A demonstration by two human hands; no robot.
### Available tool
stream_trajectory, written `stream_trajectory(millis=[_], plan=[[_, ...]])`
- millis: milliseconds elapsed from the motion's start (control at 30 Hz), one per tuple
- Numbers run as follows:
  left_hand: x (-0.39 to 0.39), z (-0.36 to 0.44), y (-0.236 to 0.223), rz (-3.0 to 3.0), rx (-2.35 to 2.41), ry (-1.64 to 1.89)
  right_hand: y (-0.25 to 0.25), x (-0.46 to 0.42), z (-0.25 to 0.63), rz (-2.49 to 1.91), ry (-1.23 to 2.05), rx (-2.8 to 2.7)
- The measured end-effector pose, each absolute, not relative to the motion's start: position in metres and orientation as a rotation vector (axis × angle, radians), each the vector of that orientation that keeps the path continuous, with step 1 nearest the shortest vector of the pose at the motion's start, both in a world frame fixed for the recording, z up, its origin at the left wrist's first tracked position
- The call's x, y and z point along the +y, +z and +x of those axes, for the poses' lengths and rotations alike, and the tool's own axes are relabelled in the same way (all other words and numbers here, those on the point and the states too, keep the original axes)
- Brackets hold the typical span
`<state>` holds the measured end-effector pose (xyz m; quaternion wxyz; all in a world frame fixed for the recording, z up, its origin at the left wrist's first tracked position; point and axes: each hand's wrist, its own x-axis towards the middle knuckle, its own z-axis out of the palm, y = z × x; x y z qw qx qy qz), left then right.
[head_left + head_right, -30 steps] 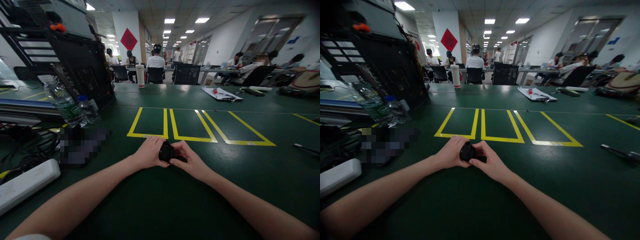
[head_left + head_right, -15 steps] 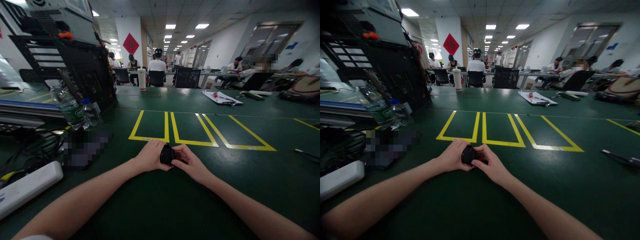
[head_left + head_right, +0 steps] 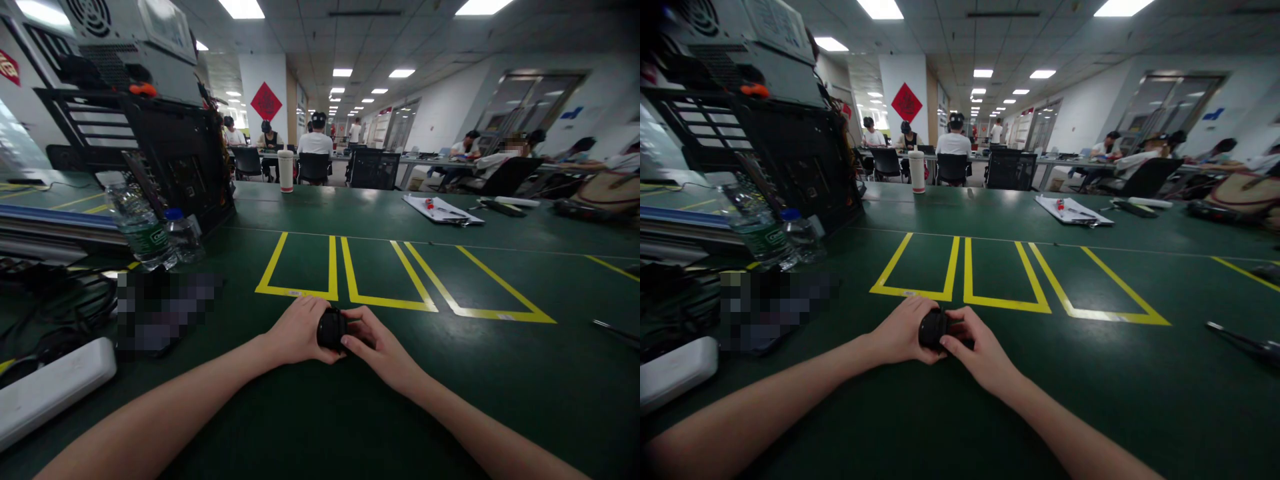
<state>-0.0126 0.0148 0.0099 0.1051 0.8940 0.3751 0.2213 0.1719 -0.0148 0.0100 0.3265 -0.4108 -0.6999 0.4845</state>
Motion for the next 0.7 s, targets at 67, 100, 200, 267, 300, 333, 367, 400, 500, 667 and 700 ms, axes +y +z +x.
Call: stream_trajectory(millis=[67, 100, 200, 267, 300, 333, 367, 400, 500, 667, 700], plan=[[0.0156, -0.0125, 0.0097, 2.634, 1.124, 0.647, 0.0105, -0.015, 0.172, -1.061, 1.249, -1.849], [0.0158, -0.0124, 0.0097, 2.637, 1.131, 0.646, 0.0103, -0.0149, 0.1722, -1.047, 1.244, -1.855], [0.0152, -0.0127, 0.0104, 2.639, 1.139, 0.635, 0.0089, -0.0143, 0.1726, -0.994, 1.249, -1.865], [0.014, -0.0132, 0.011, 2.63, 1.125, 0.619, 0.0084, -0.0141, 0.1727, -0.982, 1.25, -1.867], [0.0133, -0.0134, 0.0112, 2.626, 1.119, 0.614, 0.0085, -0.0142, 0.1727, -0.986, 1.25, -1.868], [0.0127, -0.0137, 0.0111, 2.622, 1.115, 0.61, 0.009, -0.0145, 0.1727, -0.996, 1.251, -1.869], [0.0123, -0.0138, 0.0109, 2.618, 1.116, 0.607, 0.0097, -0.0149, 0.1725, -1.009, 1.25, -1.87], [0.012, -0.0139, 0.0105, 2.613, 1.122, 0.606, 0.0107, -0.0154, 0.1724, -1.024, 1.247, -1.869], [0.0124, -0.0139, 0.0091, 2.598, 1.132, 0.604, 0.0138, -0.0164, 0.1717, -1.075, 1.215, -1.872], [0.0147, -0.0138, 0.0081, 2.575, 1.124, 0.608, 0.0126, -0.0147, 0.1726, -1.01, 1.165, -1.931], [0.0149, -0.0138, 0.0083, 2.568, 1.124, 0.606, 0.0116, -0.0143, 0.1731, -0.996, 1.151, -1.932]])
